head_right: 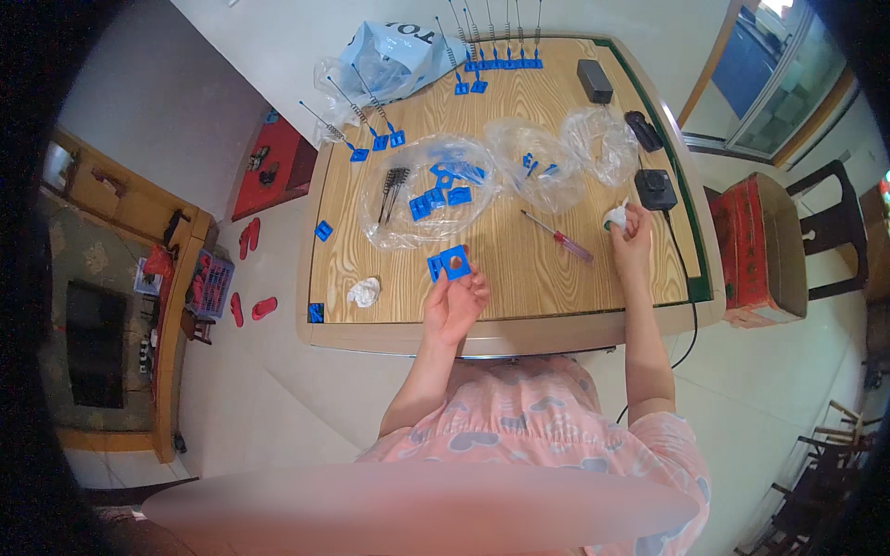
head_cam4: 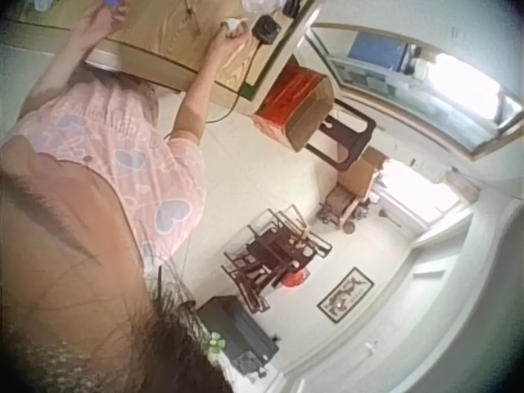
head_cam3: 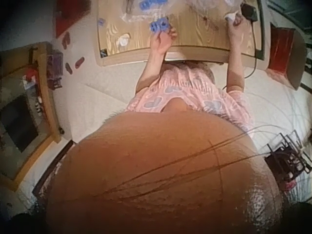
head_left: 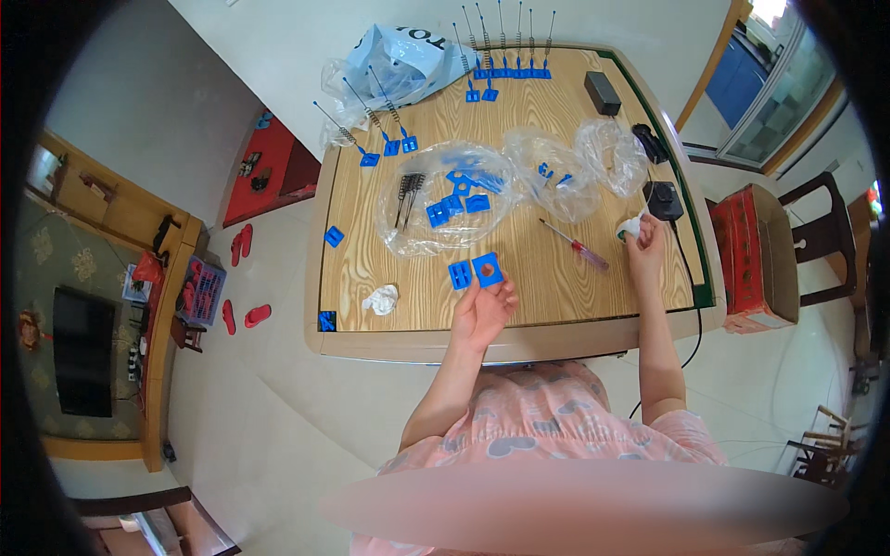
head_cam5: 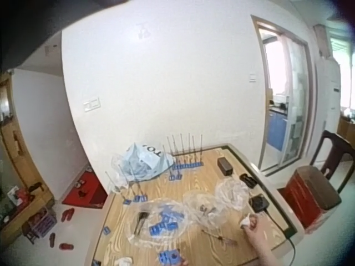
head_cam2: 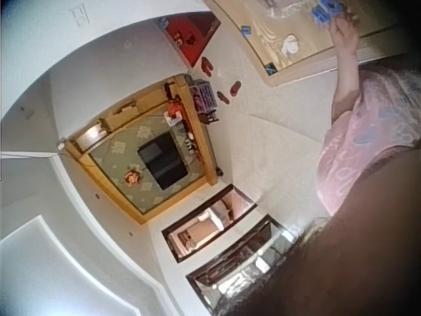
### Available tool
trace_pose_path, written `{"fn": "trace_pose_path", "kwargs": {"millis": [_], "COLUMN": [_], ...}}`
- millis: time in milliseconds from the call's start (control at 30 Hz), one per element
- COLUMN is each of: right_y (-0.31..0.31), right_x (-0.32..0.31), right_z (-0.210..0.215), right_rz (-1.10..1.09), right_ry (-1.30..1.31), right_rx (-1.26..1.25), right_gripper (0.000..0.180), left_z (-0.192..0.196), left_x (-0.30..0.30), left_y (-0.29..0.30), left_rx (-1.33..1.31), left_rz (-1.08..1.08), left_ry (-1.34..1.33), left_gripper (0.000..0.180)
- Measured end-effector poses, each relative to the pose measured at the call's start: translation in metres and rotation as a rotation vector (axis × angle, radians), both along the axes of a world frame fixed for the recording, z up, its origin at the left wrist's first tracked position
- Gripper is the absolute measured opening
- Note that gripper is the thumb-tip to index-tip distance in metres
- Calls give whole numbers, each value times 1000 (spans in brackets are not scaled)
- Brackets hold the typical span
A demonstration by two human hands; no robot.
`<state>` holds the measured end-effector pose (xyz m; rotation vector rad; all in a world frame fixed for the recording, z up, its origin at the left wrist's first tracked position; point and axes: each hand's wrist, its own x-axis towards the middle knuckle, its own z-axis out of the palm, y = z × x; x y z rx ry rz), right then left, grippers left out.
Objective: Assembling small blue plastic and metal electronic components at a table.
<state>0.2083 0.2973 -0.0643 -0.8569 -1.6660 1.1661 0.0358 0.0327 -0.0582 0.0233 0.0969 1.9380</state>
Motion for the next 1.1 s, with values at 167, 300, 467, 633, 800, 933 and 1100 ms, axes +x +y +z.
{"fn": "trace_pose_path", "kwargs": {"millis": [167,300,467,633,800,933,1100], "right_y": [4,7,4,-23,-89,-130,-122], "right_x": [0,1,2,8,-3,-43,-47], "right_z": [-19,-26,-23,5,26,26,-5], "right_rz": [-19,-39,-73,-266,173,665,798], "right_ry": [-27,-16,-79,-52,42,250,232], "right_rx": [43,60,67,244,-256,-767,-819], "right_gripper": [40,40,40,38,22,22,29], "left_z": [-3,-5,0,-4,6,18,21], "left_x": [6,9,12,13,29,42,45], "left_y": [1,2,3,0,3,1,-5], "left_rx": [-33,-3,-2,-21,-10,-56,-46], "left_rz": [-12,-62,-90,-78,-122,-100,-89], "left_ry": [37,45,23,29,2,-37,-75], "left_gripper": [54,44,45,50,59,58,45]}}
